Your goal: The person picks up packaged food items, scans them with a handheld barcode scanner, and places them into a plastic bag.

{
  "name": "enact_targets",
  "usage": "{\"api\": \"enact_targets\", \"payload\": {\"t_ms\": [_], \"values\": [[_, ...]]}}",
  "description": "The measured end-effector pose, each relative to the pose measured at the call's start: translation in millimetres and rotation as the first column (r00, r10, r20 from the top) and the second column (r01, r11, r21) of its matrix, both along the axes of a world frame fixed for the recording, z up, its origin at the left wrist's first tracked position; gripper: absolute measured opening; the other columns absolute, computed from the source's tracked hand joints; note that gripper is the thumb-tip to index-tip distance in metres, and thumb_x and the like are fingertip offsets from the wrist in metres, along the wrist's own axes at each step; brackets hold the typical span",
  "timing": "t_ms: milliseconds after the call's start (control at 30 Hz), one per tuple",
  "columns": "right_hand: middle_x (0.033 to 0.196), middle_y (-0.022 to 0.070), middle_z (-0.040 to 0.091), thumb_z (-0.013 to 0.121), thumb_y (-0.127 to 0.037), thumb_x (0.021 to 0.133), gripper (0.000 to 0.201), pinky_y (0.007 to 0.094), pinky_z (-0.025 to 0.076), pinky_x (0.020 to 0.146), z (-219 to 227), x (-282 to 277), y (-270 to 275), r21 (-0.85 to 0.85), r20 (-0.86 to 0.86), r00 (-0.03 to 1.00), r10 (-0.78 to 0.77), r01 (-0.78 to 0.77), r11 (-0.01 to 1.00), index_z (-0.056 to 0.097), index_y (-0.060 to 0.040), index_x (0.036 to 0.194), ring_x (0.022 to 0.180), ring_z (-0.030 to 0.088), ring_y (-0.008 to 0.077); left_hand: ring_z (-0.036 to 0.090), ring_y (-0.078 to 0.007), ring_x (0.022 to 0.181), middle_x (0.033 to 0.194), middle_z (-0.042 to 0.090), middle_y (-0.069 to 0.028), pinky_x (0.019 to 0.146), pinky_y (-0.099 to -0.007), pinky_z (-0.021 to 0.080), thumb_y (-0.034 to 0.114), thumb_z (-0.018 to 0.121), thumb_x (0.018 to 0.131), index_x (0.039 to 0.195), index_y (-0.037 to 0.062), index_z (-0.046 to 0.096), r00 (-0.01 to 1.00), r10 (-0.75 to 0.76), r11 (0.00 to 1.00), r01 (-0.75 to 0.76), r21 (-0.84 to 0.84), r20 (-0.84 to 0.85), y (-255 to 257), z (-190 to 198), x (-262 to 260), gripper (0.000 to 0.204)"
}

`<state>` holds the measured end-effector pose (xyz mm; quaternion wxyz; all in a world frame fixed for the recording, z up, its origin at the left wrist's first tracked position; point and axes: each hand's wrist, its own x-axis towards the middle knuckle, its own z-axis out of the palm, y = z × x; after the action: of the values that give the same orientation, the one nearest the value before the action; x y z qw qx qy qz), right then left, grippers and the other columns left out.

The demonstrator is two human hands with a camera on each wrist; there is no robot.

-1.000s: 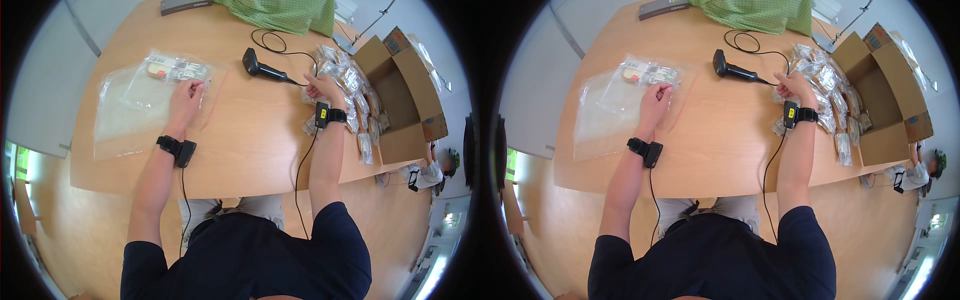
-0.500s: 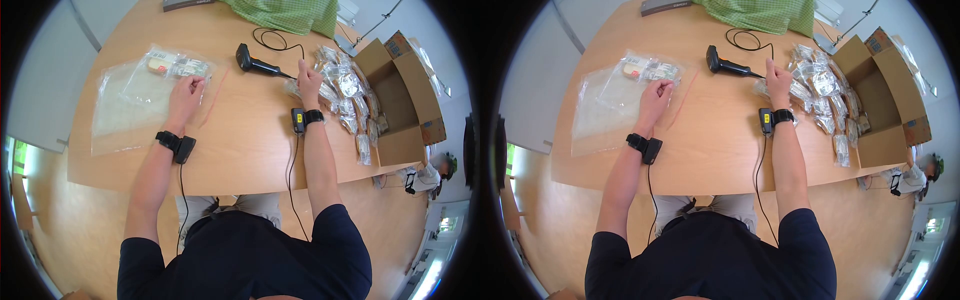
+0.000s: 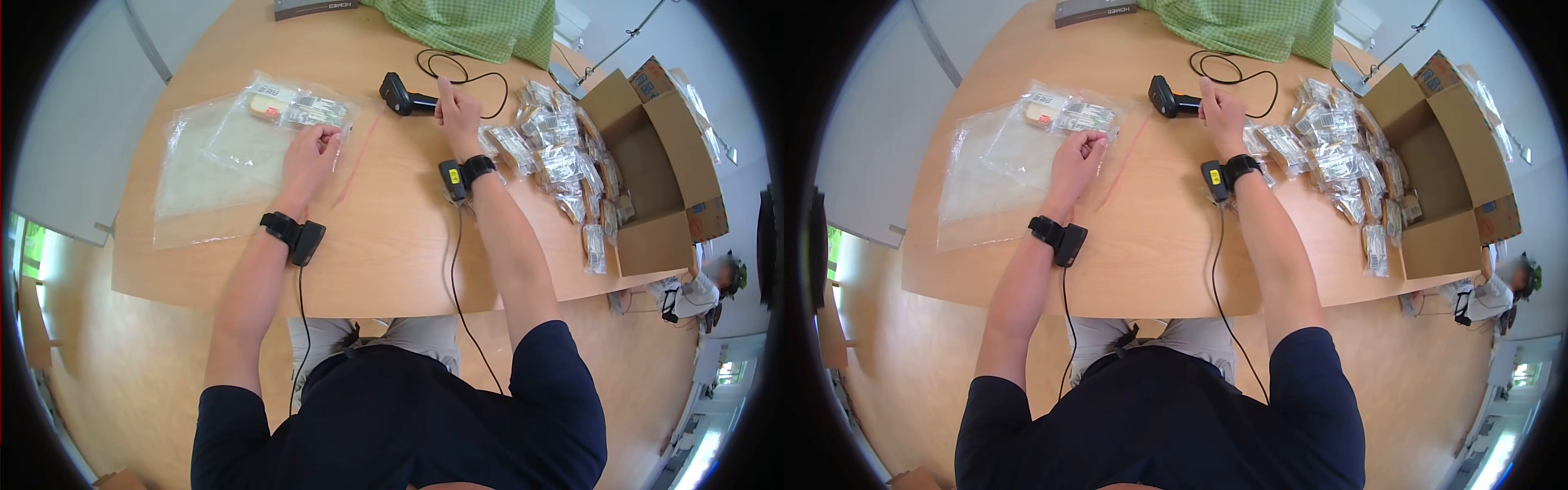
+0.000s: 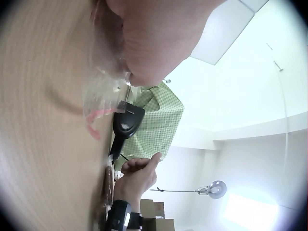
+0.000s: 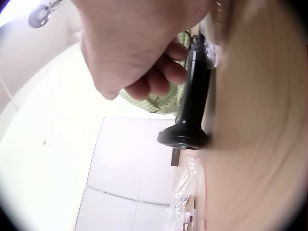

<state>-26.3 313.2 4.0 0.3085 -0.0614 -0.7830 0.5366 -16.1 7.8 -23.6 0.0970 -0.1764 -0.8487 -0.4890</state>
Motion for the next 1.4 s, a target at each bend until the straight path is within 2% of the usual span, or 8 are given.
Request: {"api": "enact_targets", "payload": {"t_ms": [67, 167, 333, 733, 867, 933, 1133, 1400], "values": [[0.058, 0.0053, 0.061, 0.067, -0.044, 0.104, 0.054, 0.0327, 0.046, 0.053, 12, 11, 8, -0.078, 0.132, 0.983, 0.127, -0.117, 0.990, 0.072, 0.0006, 0.074, 0.052, 0.058, 0.0144, 0.066, -0.0215, 0.083, 0.097, 0.068, -0.0083, 0.077, -0.0357, 0.055, 0.021, 0.069, 0.100, 0.108, 0.0040, 0.073, 1.000, -0.005, 1.000, 0.005, -0.003, -0.015, 1, 3, 2, 0.019], [0.086, 0.0101, 0.074, 0.071, -0.042, 0.099, 0.043, 0.0369, 0.055, 0.071, 19, 44, 36, 0.447, 0.328, 0.939, 0.100, -0.248, 0.860, 0.075, 0.0006, 0.098, 0.075, 0.069, 0.0233, 0.067, -0.0234, 0.085, 0.098, 0.068, -0.0089, 0.079, -0.0372, 0.055, 0.022, 0.068, 0.101, 0.108, 0.0042, 0.073, 0.999, -0.009, 1.000, 0.008, -0.022, -0.035, 0, 4, 5, 0.020], [0.155, 0.0167, 0.054, 0.071, -0.045, 0.096, 0.064, 0.0498, 0.039, 0.119, 0, 103, 51, 0.828, 0.272, 0.938, 0.215, -0.342, 0.445, 0.060, -0.0026, 0.143, 0.144, 0.047, 0.0387, 0.068, -0.0251, 0.088, 0.098, 0.069, -0.0092, 0.081, -0.0390, 0.055, 0.023, 0.068, 0.101, 0.107, 0.0050, 0.074, 0.999, -0.012, 0.998, 0.010, -0.056, -0.049, -1, 1, 2, 0.020], [0.154, 0.0203, 0.054, 0.060, -0.046, 0.104, 0.052, 0.0505, 0.035, 0.121, -32, 46, -22, 0.778, 0.177, 0.967, -0.181, -0.025, 0.628, 0.065, -0.0058, 0.137, 0.145, 0.045, 0.0438, 0.068, -0.0241, 0.086, 0.097, 0.070, -0.0090, 0.079, -0.0385, 0.056, 0.023, 0.070, 0.099, 0.108, 0.0048, 0.075, 0.997, -0.032, 0.998, 0.029, -0.057, -0.064, 0, 3, 3, 0.020], [0.151, 0.0194, 0.057, 0.063, -0.039, 0.103, 0.046, 0.0493, 0.038, 0.119, -42, 30, -25, 0.713, 0.065, 0.984, -0.168, 0.072, 0.697, 0.065, -0.0050, 0.135, 0.144, 0.047, 0.0419, 0.067, -0.0264, 0.096, 0.100, 0.069, -0.0085, 0.087, -0.0404, 0.053, 0.024, 0.072, 0.097, 0.112, 0.0069, 0.075, 0.975, -0.119, 0.989, 0.099, -0.111, -0.187, 0, -3, -1, 0.023], [0.149, 0.0184, 0.059, 0.066, -0.028, 0.101, 0.039, 0.0485, 0.041, 0.117, -32, 32, -9, 0.376, 0.152, 0.963, 0.223, -0.265, 0.888, 0.066, -0.0046, 0.132, 0.143, 0.049, 0.0390, 0.066, -0.0273, 0.100, 0.101, 0.069, -0.0082, 0.090, -0.0412, 0.052, 0.025, 0.073, 0.096, 0.114, 0.0080, 0.075, 0.953, -0.153, 0.979, 0.109, -0.174, -0.262, 0, -6, -3, 0.025], [0.140, 0.0180, 0.065, 0.070, -0.021, 0.098, 0.037, 0.0448, 0.043, 0.116, 7, 77, -6, 0.628, 0.324, 0.877, 0.355, -0.480, 0.612, 0.067, -0.0038, 0.131, 0.140, 0.054, 0.0360, 0.063, -0.0288, 0.110, 0.111, 0.067, -0.0099, 0.098, -0.0422, 0.051, 0.024, 0.073, 0.095, 0.124, 0.0092, 0.073, 0.922, -0.288, 0.936, 0.215, -0.279, -0.257, 3, 6, 7, 0.032], [0.150, 0.0209, 0.058, 0.072, -0.026, 0.097, 0.054, 0.0438, 0.038, 0.122, -8, 31, -26, 0.610, 0.179, 0.948, 0.262, -0.316, 0.727, 0.059, -0.0043, 0.145, 0.147, 0.047, 0.0373, 0.055, -0.0311, 0.127, 0.137, 0.061, -0.0078, 0.113, -0.0432, 0.046, 0.026, 0.075, 0.092, 0.140, 0.0245, 0.069, 0.849, -0.483, 0.846, 0.391, -0.363, -0.213, 4, 5, 9, 0.049]]}}
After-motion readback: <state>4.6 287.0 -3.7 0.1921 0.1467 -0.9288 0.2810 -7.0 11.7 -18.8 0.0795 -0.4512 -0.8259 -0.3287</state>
